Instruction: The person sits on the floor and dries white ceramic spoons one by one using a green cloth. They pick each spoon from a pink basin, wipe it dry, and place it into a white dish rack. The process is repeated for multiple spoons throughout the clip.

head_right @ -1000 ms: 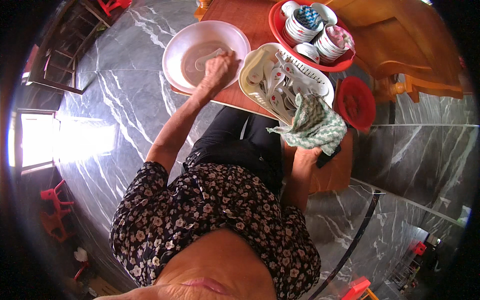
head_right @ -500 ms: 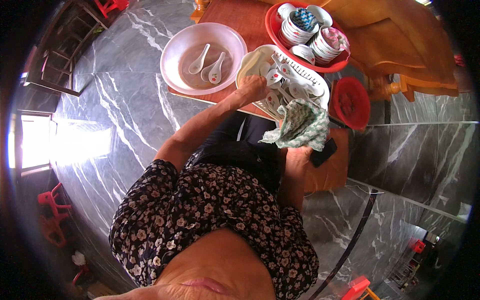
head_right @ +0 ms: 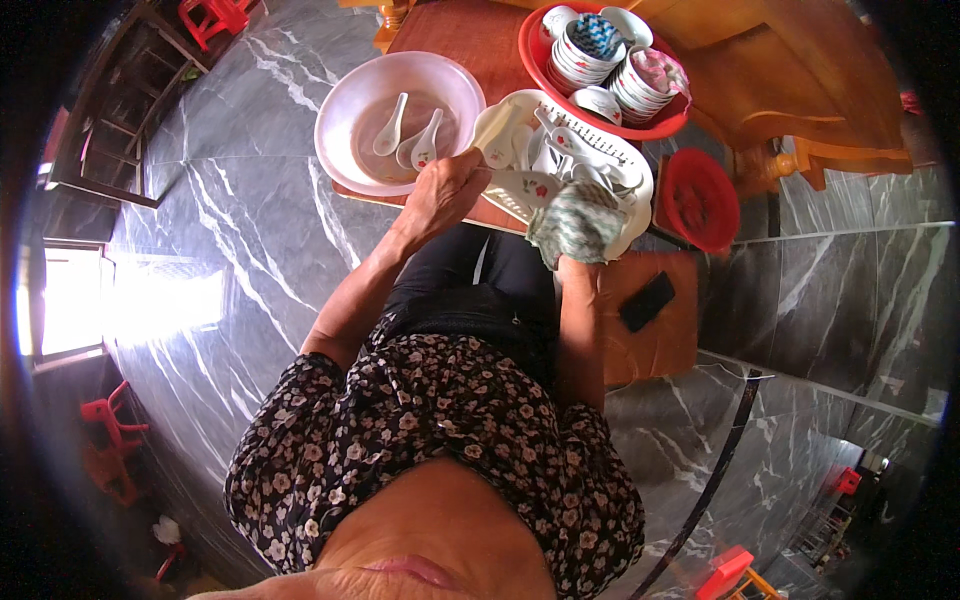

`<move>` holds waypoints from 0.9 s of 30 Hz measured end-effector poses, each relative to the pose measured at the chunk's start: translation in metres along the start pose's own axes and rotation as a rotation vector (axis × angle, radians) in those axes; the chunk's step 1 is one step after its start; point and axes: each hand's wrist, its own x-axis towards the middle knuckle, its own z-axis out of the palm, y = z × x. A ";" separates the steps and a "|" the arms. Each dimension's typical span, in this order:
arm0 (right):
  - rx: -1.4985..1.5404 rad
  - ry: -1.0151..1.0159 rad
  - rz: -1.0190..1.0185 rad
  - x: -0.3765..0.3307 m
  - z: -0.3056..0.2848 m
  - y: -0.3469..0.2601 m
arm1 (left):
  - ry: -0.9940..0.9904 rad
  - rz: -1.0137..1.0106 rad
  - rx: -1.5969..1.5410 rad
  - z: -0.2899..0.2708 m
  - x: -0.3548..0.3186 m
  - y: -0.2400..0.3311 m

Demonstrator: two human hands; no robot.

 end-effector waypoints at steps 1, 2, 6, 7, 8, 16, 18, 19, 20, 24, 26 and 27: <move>0.074 -0.063 0.032 0.002 -0.002 0.003 | -0.044 0.004 -0.045 -0.005 -0.003 0.005; 0.166 -0.137 0.074 0.004 -0.003 0.006 | -0.089 0.008 -0.090 -0.007 -0.005 0.007; 0.412 -0.497 0.307 0.020 -0.012 0.021 | -0.218 0.023 -0.355 -0.013 -0.007 0.020; -0.329 -0.598 0.076 0.027 -0.018 0.022 | -0.236 -0.002 -0.388 -0.013 -0.006 0.021; -1.057 -0.625 -0.194 0.033 -0.023 0.023 | -0.253 -0.026 -0.414 -0.013 -0.006 0.019; -1.285 -0.574 -0.443 0.016 -0.018 0.027 | -0.198 -0.232 -0.580 -0.016 -0.006 0.017; -1.321 -0.559 -0.574 0.004 0.003 0.014 | -0.192 -0.259 -0.635 -0.017 -0.004 0.019; -1.280 -0.569 -0.607 0.001 0.016 0.012 | -0.171 -0.260 -0.639 -0.018 -0.006 0.017; -1.169 -0.562 -0.573 -0.004 0.027 0.005 | -0.159 -0.256 -0.653 -0.018 -0.006 0.016; -0.678 -0.479 -0.222 -0.017 0.017 0.010 | -0.063 -0.211 -0.619 -0.017 -0.006 0.010; -0.568 -0.533 -0.101 -0.013 -0.012 0.022 | -0.016 -0.190 -0.610 -0.014 -0.006 0.010; -0.517 -0.550 -0.044 -0.011 -0.032 0.027 | 0.000 -0.177 -0.612 -0.012 -0.005 0.012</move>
